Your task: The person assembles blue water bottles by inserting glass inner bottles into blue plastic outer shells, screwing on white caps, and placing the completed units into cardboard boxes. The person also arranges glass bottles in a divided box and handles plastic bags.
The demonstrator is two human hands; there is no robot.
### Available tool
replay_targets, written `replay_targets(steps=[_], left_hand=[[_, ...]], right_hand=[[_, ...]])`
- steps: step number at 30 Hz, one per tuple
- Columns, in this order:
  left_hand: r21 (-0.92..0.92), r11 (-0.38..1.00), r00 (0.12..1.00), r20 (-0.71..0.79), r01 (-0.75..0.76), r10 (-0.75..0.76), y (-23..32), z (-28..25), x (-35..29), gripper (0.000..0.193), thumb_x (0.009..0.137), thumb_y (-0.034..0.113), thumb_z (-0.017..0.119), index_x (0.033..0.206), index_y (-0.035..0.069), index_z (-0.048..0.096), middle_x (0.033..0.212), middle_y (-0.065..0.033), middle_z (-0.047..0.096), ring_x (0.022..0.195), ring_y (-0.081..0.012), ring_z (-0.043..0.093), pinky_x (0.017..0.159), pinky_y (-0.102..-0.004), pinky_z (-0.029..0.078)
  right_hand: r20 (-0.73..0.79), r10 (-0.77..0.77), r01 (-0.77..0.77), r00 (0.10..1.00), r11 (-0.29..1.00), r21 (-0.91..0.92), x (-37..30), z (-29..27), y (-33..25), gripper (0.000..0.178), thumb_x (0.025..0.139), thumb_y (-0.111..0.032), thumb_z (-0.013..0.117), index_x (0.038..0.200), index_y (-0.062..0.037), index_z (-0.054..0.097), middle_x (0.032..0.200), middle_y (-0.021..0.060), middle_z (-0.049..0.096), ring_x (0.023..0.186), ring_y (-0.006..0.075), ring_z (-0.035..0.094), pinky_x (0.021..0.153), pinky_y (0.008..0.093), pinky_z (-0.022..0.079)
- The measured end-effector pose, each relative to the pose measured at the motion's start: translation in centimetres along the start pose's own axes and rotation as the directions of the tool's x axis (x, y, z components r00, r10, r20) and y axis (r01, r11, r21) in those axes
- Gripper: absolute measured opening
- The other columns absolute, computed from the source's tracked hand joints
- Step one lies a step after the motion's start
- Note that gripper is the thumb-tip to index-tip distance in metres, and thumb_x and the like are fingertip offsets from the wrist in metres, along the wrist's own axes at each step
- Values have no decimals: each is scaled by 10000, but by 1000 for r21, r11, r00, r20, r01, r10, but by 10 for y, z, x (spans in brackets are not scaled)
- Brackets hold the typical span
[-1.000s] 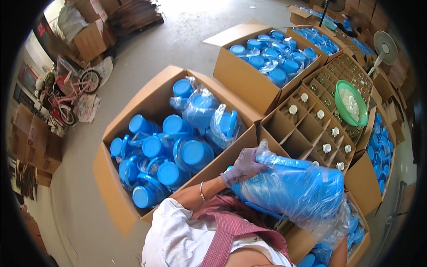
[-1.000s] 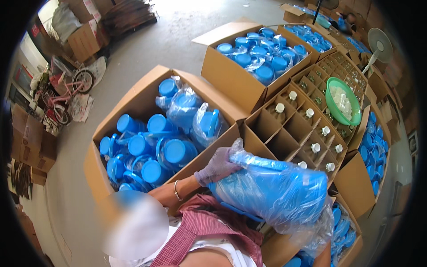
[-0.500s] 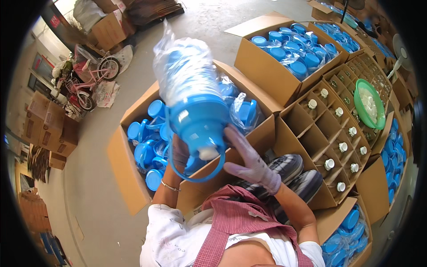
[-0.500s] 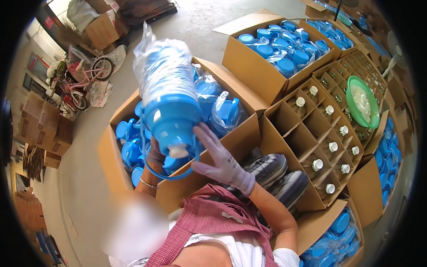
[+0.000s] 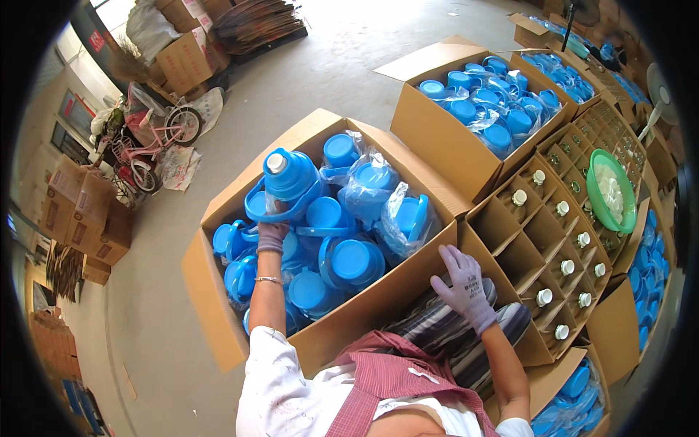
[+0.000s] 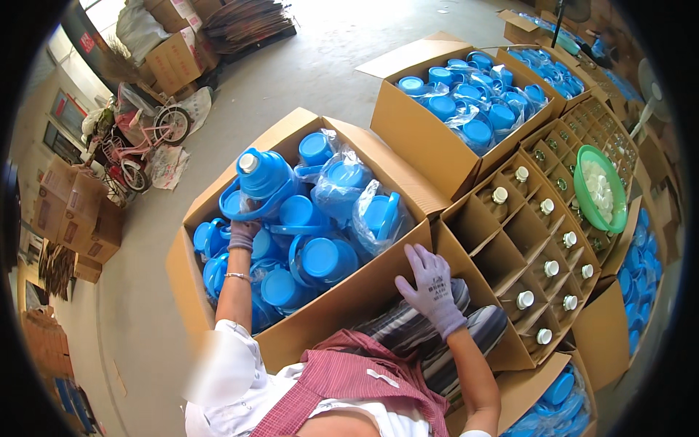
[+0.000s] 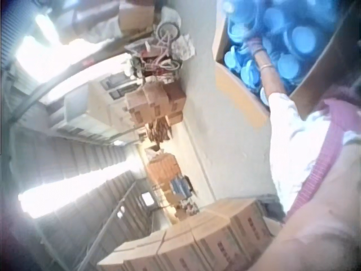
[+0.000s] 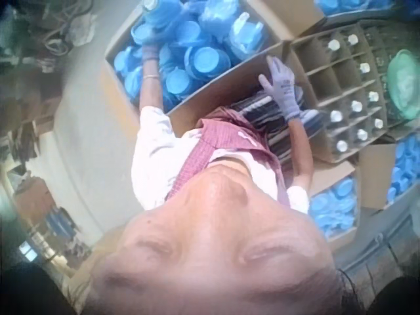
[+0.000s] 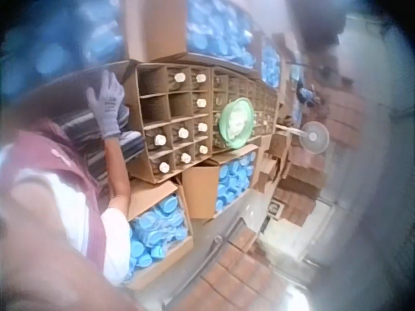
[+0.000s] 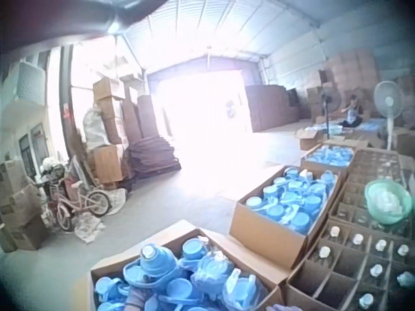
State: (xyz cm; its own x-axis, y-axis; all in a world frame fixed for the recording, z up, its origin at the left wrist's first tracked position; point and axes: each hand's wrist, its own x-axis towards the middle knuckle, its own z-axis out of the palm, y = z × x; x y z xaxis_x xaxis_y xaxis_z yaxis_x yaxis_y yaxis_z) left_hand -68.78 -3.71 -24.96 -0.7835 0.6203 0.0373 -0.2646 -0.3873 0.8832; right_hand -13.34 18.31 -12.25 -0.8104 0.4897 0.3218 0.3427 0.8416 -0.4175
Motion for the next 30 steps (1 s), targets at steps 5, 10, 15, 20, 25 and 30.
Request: replay_targets(steps=[5,10,15,20,25,30], left_hand=[[-478,868,826,-431,131,-362,-40,134,26,613,910,494,541,1259,-9,495,1238,-137,555,1082,-307,544,944,-462,464],[972,-192,691,234,-139,684,-38,260,34,611,766,359,737,1276,87,540,1273,-123,553,1158,-304,524,943,-396,422],[775,-574,941,80,-266,-328,-41,239,81,547,768,317,688,1281,157,583,1403,-113,526,1327,-314,443,1066,-535,289],[638,-723,960,101,-265,-263,-31,231,96,278,841,298,624,1072,161,693,1134,-92,681,1060,-305,636,888,-450,472],[650,-617,778,621,-444,96,90,316,74,200,795,222,650,967,120,655,941,-125,657,871,-316,631,756,-465,491],[523,-183,412,805,-833,427,232,428,14,213,769,52,657,971,19,598,915,-115,596,833,-244,605,766,-355,492]], right_hand=[[117,178,-142,977,953,-268,-35,6,32,644,821,-380,640,1361,-61,493,1276,158,564,1102,323,554,1018,450,381],[74,175,-143,982,936,-323,-25,17,29,505,844,-344,620,1254,-55,563,1132,108,626,1017,249,601,1005,429,397],[38,149,-133,988,953,-273,-13,25,24,450,856,-339,607,1208,-60,584,1059,80,631,975,238,605,983,419,410],[19,158,-143,987,937,-317,-15,29,22,427,855,-347,611,1177,-68,595,993,68,634,922,234,610,959,405,419],[20,147,-134,989,946,-295,-23,19,24,408,852,-366,619,1153,-91,611,964,76,645,899,239,618,930,396,432],[-80,174,-131,981,914,383,1,-10,36,381,857,-230,644,1159,2,624,1116,200,655,1049,367,613,927,455,483]])
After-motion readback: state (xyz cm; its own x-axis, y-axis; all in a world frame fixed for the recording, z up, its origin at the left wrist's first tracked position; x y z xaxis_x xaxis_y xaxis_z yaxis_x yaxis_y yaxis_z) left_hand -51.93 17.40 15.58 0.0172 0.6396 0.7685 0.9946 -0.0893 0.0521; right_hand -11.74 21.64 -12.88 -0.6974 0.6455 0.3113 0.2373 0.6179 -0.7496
